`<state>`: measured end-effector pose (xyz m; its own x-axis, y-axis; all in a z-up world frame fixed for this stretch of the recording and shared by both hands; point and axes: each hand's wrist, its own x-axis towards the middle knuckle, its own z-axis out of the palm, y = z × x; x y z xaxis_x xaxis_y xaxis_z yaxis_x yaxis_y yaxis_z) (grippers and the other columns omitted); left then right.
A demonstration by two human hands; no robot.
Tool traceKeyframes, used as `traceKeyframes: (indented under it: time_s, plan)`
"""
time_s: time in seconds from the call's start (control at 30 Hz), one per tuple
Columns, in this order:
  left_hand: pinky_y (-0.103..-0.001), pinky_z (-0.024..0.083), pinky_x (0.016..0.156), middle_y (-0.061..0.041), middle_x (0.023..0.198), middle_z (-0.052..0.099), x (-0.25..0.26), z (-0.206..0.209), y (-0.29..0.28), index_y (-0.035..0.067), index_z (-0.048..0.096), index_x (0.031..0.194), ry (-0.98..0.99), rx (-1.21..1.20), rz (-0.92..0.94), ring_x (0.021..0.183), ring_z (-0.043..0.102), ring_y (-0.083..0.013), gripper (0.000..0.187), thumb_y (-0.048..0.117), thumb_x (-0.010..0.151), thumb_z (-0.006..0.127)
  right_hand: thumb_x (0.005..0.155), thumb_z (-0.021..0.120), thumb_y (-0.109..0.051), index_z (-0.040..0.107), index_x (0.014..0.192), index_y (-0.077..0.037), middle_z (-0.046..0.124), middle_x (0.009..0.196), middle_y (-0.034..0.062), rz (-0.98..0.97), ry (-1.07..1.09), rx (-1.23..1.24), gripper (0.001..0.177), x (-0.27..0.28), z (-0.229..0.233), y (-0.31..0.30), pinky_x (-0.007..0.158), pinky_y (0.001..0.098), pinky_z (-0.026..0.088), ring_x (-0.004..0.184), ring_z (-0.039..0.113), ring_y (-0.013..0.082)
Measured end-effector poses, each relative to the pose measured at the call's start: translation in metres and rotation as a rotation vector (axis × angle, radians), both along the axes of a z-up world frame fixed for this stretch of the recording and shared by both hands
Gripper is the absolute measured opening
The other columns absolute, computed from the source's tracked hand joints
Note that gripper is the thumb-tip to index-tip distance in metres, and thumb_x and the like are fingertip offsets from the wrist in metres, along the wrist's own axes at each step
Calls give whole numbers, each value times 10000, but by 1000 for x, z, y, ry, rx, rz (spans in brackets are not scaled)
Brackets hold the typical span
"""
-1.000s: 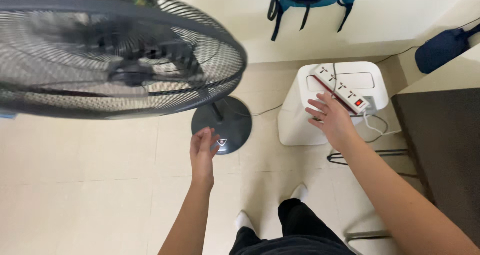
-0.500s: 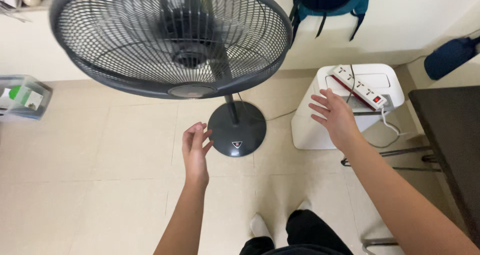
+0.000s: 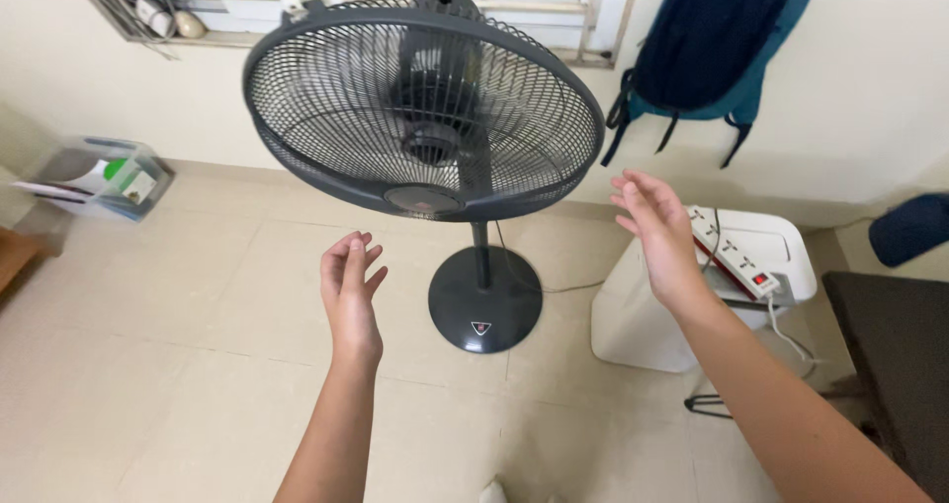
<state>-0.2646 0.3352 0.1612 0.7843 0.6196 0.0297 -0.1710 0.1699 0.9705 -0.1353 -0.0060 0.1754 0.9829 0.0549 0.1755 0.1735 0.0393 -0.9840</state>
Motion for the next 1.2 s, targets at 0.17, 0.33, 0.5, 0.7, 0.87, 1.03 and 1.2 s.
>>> traceKeyframes:
  time_s: [0.17,0.33,0.5,0.7,0.87,1.03,1.2]
  plan:
    - [-412,529,1006,-99,1350,602,-8,13,-5,70,547,1284,-56,5,28,1203,614,-203,419,382,1004,558,1019,590,-323,562,1362,-52,648,1354,65,38,-95,-20,437,-5,11,8,1003,342,478,1215,611,173]
    - [-392,520,1004,-81,1348,603,-3,19,-7,76,552,1285,-94,48,27,1198,614,-177,419,380,996,565,1040,604,-254,580,1351,-25,652,1352,74,70,-206,-52,387,-1,12,15,1037,309,457,1213,590,163]
    - [-371,497,991,-73,1296,631,20,22,4,53,565,1265,-158,97,16,1171,601,-164,387,326,994,609,1015,623,-215,563,1355,-19,629,1362,70,92,-257,-71,396,13,12,29,1049,321,451,1238,583,167]
    - [-343,472,998,-71,1261,629,56,47,27,49,573,1263,-279,305,21,1166,590,-166,344,220,978,663,984,685,-243,551,1370,-29,623,1336,92,-135,-355,-177,462,26,29,56,1062,347,480,1275,586,200]
    - [-393,476,1024,-136,1300,533,67,75,41,29,562,1239,-259,704,177,1234,545,-258,434,220,905,762,955,744,-266,476,1450,-17,450,1500,156,-318,-622,-391,616,24,55,73,1146,408,420,1395,490,275]
    - [-511,357,1175,-200,1433,453,86,108,53,-4,513,1339,-410,1020,265,1377,446,-383,632,254,857,830,902,786,-289,417,1520,-1,433,1574,176,-283,-788,-499,776,31,81,95,1193,447,363,1456,444,343]
    - [-552,239,1255,-218,1563,444,100,133,62,-2,479,1436,-503,1131,112,1448,443,-412,759,276,822,828,833,847,-324,459,1477,-7,474,1539,199,-267,-801,-604,816,28,98,123,1183,455,382,1434,472,372]
